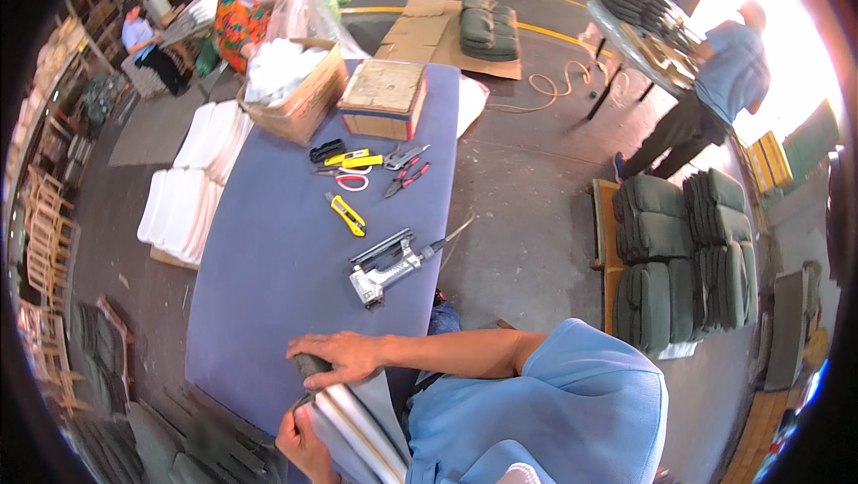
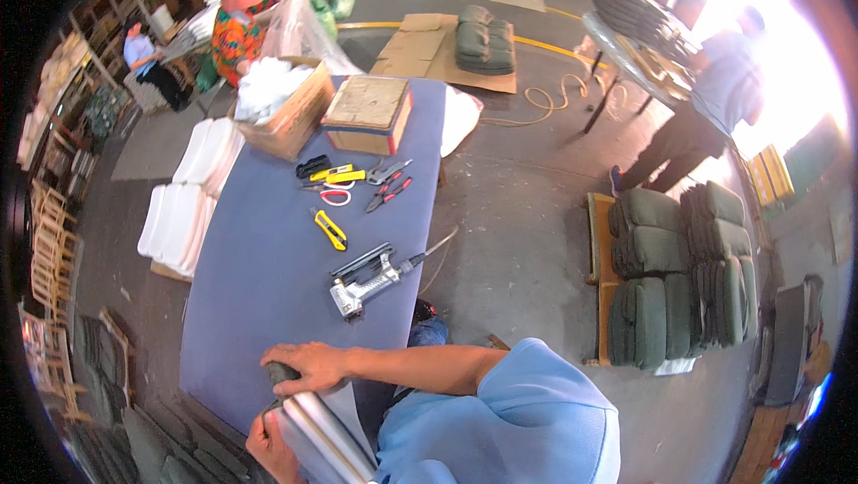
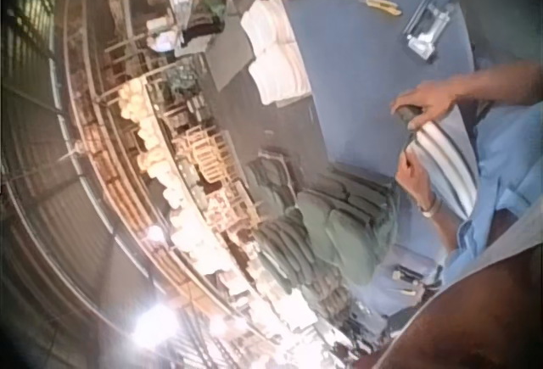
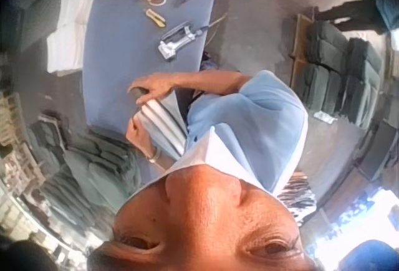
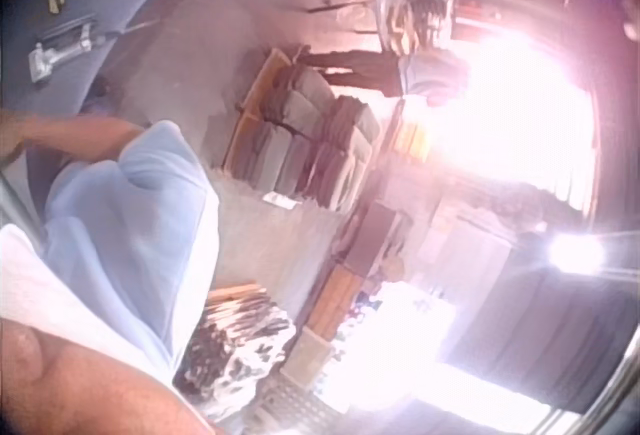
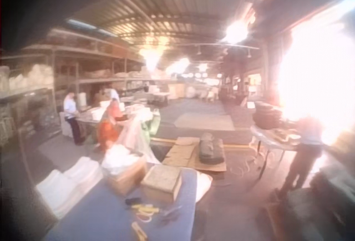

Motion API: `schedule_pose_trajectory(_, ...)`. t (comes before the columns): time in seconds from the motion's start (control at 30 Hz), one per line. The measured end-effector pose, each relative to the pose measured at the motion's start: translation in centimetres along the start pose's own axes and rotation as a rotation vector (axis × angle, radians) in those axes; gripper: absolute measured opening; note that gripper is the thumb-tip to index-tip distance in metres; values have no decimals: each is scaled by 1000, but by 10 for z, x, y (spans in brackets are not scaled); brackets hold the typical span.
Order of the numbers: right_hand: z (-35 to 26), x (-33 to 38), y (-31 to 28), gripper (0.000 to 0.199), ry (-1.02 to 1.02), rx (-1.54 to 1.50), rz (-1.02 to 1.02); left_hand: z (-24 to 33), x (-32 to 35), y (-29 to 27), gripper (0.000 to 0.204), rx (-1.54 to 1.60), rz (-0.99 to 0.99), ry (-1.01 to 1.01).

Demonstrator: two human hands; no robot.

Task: The person wraps a green fabric cover around a foam cushion, trims excess fabric with a utility knife, and secures the cover using a pneumatic staple gun. The person repeats this process for multiple cushions, stacking finished units on the table.

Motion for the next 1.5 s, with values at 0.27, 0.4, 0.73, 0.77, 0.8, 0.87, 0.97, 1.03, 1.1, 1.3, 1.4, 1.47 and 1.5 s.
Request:
schedule_pose_trajectory(0.27,98,-38,-28,71,132,-66,27,-46,-72,66,28,259,85,-225)
schedule_pose_trajectory(0.4,106,-42,-46,67,178,-141,-76,-55,-81,81,27,324,76,-370)
schedule_pose_trajectory(0.73,229,-50,-187,55,494,405,388,-56,-108,112,23,146,75,-507)
schedule_pose_trajectory(0.77,265,-38,-199,59,540,597,459,-55,-108,113,23,127,46,-503)
schedule_pose_trajectory(0.8,271,-33,-213,63,581,625,459,-51,-107,112,22,131,63,-499)
schedule_pose_trajectory(0.87,280,-29,-205,65,608,554,433,-40,-106,102,21,136,87,-477)
schedule_pose_trajectory(0.97,288,-27,-197,68,677,568,407,-11,-107,90,19,-32,114,-166)
schedule_pose_trajectory(1.03,295,-24,-194,65,637,591,418,-1,-98,87,19,-60,77,-125)
schedule_pose_trajectory(1.1,306,-22,-181,54,660,-31,493,-1,-85,95,28,-78,-10,-74)
schedule_pose_trajectory(1.3,162,4,-124,64,311,-798,495,-2,-75,128,52,-302,-10,146)
schedule_pose_trajectory(1.4,126,21,-83,60,275,-824,360,-17,-80,119,53,-325,26,217)
schedule_pose_trajectory(1.47,108,32,-70,47,239,-860,292,-21,-83,111,53,-288,24,231)
schedule_pose_trajectory(1.5,100,37,-62,43,248,-914,277,-22,-80,107,52,-238,27,223)
Point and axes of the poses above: each hand's wrist, its own x-axis away from the middle knuckle, its own y-axis out of the palm, z = x × y, the point moved 8 cm from there along -x, towards the middle knuckle, and after that the axes turned 4 degrees about -z, right-handed, at the moved point
